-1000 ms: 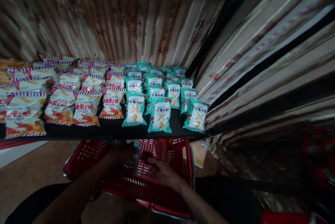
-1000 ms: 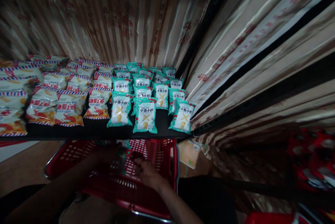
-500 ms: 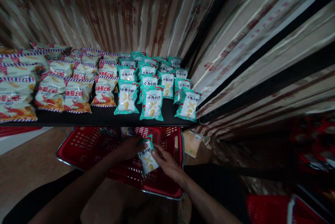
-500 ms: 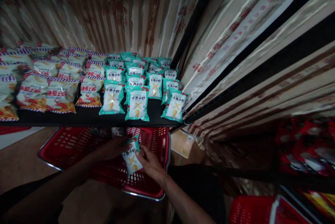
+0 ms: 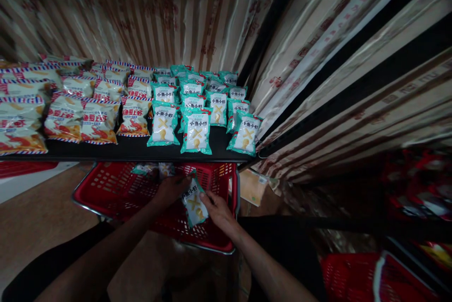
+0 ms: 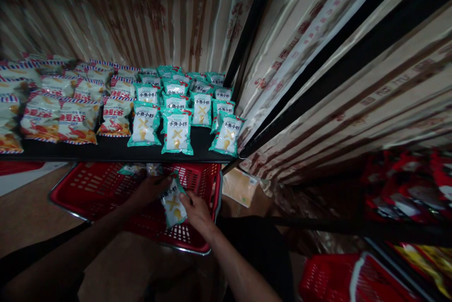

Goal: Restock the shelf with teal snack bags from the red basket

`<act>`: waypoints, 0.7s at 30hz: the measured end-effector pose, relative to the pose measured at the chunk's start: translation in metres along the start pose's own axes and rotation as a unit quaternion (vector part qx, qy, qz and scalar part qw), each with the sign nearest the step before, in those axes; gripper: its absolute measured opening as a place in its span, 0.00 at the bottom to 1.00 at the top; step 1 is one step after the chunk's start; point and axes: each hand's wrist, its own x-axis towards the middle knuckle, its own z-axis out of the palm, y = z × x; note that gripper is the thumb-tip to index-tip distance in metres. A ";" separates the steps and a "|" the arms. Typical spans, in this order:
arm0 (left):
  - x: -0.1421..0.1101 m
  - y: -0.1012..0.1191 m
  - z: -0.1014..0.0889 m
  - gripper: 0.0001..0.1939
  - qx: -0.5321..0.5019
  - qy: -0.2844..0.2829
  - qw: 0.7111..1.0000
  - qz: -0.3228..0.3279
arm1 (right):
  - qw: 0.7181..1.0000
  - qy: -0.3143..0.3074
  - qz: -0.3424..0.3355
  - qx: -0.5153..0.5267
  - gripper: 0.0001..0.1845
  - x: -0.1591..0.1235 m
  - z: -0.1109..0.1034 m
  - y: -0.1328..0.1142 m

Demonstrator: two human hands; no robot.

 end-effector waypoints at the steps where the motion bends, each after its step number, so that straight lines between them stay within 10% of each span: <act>1: 0.002 -0.002 0.001 0.20 -0.012 0.001 1.000 -0.006 | 1.000 0.007 0.003 0.002 0.32 0.001 0.000 0.000; 21: -0.008 0.007 0.009 0.20 -0.279 0.013 0.949 -0.147 | 0.994 0.073 0.055 0.053 0.32 0.023 0.005 0.009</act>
